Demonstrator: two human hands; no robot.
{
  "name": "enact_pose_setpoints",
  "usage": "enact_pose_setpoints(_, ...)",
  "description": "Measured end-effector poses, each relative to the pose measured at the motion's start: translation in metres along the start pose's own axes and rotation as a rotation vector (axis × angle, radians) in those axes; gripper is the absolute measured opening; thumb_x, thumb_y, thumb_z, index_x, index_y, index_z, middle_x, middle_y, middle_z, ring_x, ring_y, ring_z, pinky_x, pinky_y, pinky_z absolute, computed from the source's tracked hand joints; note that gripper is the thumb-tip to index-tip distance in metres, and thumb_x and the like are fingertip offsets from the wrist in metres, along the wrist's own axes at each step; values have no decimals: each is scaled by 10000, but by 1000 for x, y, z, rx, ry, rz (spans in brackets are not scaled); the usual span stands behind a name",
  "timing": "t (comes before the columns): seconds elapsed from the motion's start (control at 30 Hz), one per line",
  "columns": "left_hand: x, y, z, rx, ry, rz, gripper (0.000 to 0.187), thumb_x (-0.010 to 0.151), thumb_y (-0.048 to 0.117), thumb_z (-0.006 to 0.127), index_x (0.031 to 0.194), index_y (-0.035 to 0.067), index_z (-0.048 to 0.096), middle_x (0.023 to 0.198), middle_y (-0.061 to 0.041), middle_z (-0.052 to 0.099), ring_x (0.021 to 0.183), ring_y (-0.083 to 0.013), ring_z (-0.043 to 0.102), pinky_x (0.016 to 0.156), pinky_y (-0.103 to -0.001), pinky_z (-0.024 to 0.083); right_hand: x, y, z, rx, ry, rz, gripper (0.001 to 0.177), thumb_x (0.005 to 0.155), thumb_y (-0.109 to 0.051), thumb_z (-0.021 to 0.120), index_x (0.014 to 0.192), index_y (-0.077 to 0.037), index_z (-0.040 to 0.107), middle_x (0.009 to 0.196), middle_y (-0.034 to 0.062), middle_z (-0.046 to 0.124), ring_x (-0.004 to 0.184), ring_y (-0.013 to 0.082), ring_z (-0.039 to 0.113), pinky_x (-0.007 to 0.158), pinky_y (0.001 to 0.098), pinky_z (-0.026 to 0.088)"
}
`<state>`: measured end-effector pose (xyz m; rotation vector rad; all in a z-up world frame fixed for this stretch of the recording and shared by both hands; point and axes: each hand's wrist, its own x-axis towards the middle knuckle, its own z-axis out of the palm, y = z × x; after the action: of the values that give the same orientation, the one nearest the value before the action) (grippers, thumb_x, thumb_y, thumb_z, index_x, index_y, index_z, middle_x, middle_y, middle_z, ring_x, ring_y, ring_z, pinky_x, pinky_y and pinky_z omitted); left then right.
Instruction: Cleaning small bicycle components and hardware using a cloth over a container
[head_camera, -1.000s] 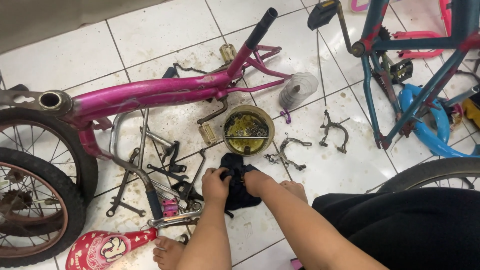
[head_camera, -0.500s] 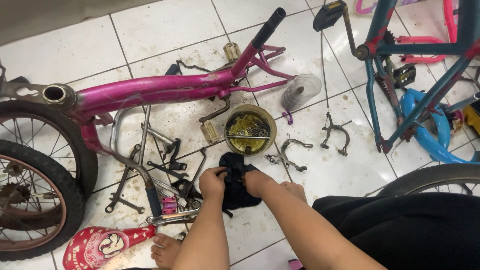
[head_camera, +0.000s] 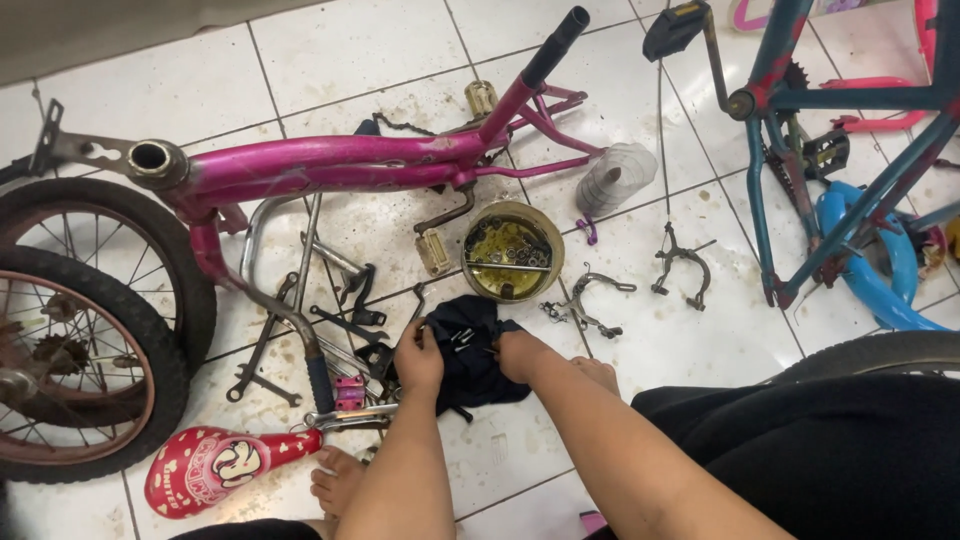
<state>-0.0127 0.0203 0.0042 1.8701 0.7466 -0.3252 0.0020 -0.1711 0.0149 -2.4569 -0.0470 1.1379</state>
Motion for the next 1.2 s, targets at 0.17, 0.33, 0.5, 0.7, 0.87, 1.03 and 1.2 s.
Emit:
enact_pose_setpoints(0.17,-10,22,-8,-34,-49,-66,429,1075,416,497,1364,115,595,1241,-130,677,1248,-282,621,1038,-455,530,-37,-28,-23,40,54,38,332,1028,-214,522,1161,-8,746,1051,206,756,1013,338,726,938,436,593)
enact_pose_setpoints(0.33,-2,15,-4,87,-186,-141,862,852,628,748,1486,119,463,1449,-149,560,1389,-292,516,1157,-453,462,-77,-57,-50,13,73,149,394,1012,-279,530,1245,-21,715,1153,202,747,1111,337,711,979,452,575)
enact_pose_setpoints(0.5,12,-17,9,158,-20,-2,398,1065,350,510,1296,63,660,1203,-144,693,1182,-296,663,975,-434,593,-65,-52,-39,13,187,168,480,989,-352,564,1379,-75,598,1253,220,685,1160,363,684,987,484,574)
enact_pose_setpoints(0.7,-27,35,-26,198,-24,209,330,1047,273,555,1250,49,689,1233,-161,623,1190,-340,640,976,-469,597,-60,-57,-30,-47,220,166,393,1030,-241,511,1366,-45,456,1304,214,590,1243,355,617,1042,489,540)
enact_pose_setpoints(0.87,-22,11,-16,443,-236,317,380,1004,479,564,1120,186,777,1197,-53,692,1219,-243,600,1020,-367,555,-33,-38,-8,73,272,190,468,997,-239,509,1417,-40,455,1200,187,653,1180,320,660,996,449,573)
enact_pose_setpoints(1.03,-27,19,-13,509,-381,201,522,995,617,499,1114,205,797,1322,-27,644,1327,-219,526,1116,-385,494,-49,-50,-14,126,287,111,428,963,-281,575,1340,-82,609,1185,141,661,1171,293,652,979,410,571)
enact_pose_setpoints(1.2,-10,1,-4,548,-372,238,309,1026,380,530,1169,217,749,1252,8,634,1246,-218,588,1053,-377,538,-71,-71,-29,102,311,-84,327,981,-330,588,1198,-122,715,1306,136,614,1273,315,597,1049,406,542)
